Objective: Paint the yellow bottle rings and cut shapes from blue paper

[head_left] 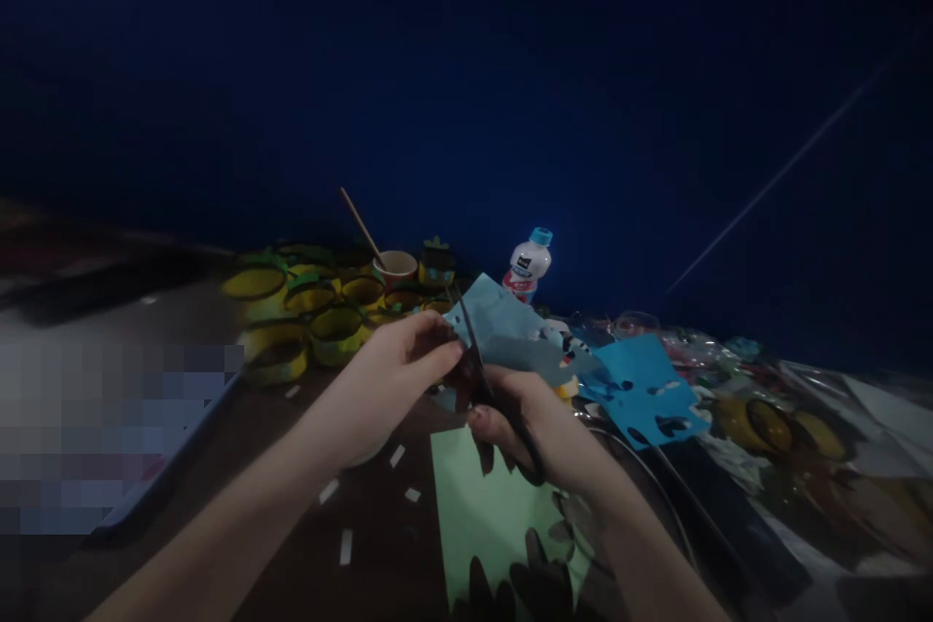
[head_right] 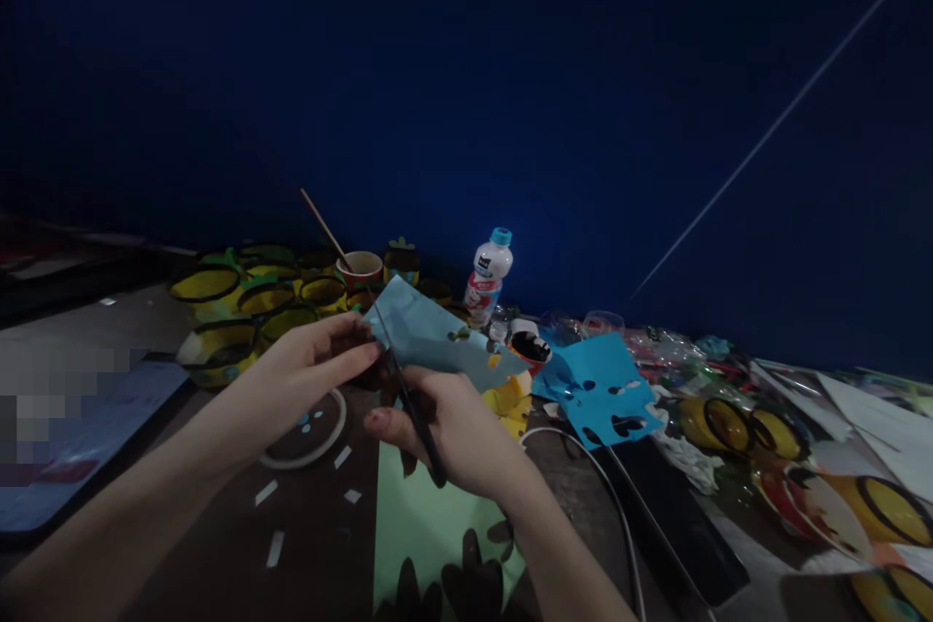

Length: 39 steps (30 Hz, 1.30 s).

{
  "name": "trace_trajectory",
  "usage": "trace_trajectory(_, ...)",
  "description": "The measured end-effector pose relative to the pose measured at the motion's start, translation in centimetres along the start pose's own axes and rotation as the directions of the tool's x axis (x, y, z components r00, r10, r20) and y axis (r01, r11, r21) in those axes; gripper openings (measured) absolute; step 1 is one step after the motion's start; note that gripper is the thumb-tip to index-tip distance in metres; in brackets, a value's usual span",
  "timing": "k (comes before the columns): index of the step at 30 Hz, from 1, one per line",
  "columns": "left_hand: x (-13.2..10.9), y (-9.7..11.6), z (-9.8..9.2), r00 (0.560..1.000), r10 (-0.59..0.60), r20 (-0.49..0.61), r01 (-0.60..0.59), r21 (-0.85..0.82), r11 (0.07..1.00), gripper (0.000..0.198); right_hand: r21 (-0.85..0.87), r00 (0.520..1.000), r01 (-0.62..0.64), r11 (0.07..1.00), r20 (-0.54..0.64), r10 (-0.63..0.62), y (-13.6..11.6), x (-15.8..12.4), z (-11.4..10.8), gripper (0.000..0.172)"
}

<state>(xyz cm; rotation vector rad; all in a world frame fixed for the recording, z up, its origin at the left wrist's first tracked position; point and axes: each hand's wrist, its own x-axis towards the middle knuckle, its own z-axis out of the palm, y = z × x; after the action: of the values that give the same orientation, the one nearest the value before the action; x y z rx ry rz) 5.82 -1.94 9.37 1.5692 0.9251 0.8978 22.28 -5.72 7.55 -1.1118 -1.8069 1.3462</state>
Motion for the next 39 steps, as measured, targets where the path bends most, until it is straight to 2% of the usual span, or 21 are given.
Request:
trace_trajectory(6, -0.11, 0.14, 0.06, 1.000, 0.004, -0.013, -0.003, 0.022, 1.000, 0.012, -0.078, 0.999, 0.006, 0.997, -0.041, -0.009, 0.13, -0.03, -0.01, 0.028)
trace_trajectory(12, -0.20, 0.19, -0.02, 1.000, -0.014, -0.003, 0.014, 0.015, 1.000, 0.014, 0.028, 0.999, 0.026, 0.999, -0.025, -0.025, 0.18, -0.05, -0.06, 0.030)
trace_trajectory(16, -0.13, 0.19, -0.01, 0.999, -0.006, -0.037, 0.008, 0.055, 0.998, 0.015, 0.026, 0.999, 0.016, 1.000, -0.031, -0.015, 0.35, -0.11, -0.19, 0.028)
trace_trajectory(22, -0.25, 0.41, 0.11, 0.999, -0.044, -0.022, 0.044, -0.024, 0.999, 0.015, 0.004, 1.000, -0.018, 1.000, -0.024, 0.018, 0.72, -0.13, -0.46, 0.028)
trace_trajectory(27, -0.27, 0.50, 0.07, 0.998, -0.046, -0.031, 0.046, -0.005, 0.999, 0.015, -0.003, 1.000, -0.017, 1.000, -0.018, 0.017, 0.85, -0.21, -0.63, 0.027)
trace_trajectory(34, -0.14, 0.56, -0.05, 0.999, 0.002, -0.054, -0.001, 0.013, 1.000, 0.018, -0.025, 1.000, -0.026, 0.999, -0.016, 0.025, 0.93, -0.29, -0.68, 0.024)
trace_trajectory(39, -0.21, 0.61, -0.29, 1.000, 0.018, -0.017, -0.017, 0.086, 0.996, 0.016, 0.005, 1.000, -0.002, 1.000, -0.001, 0.002, 0.69, -0.25, -0.51, 0.027)
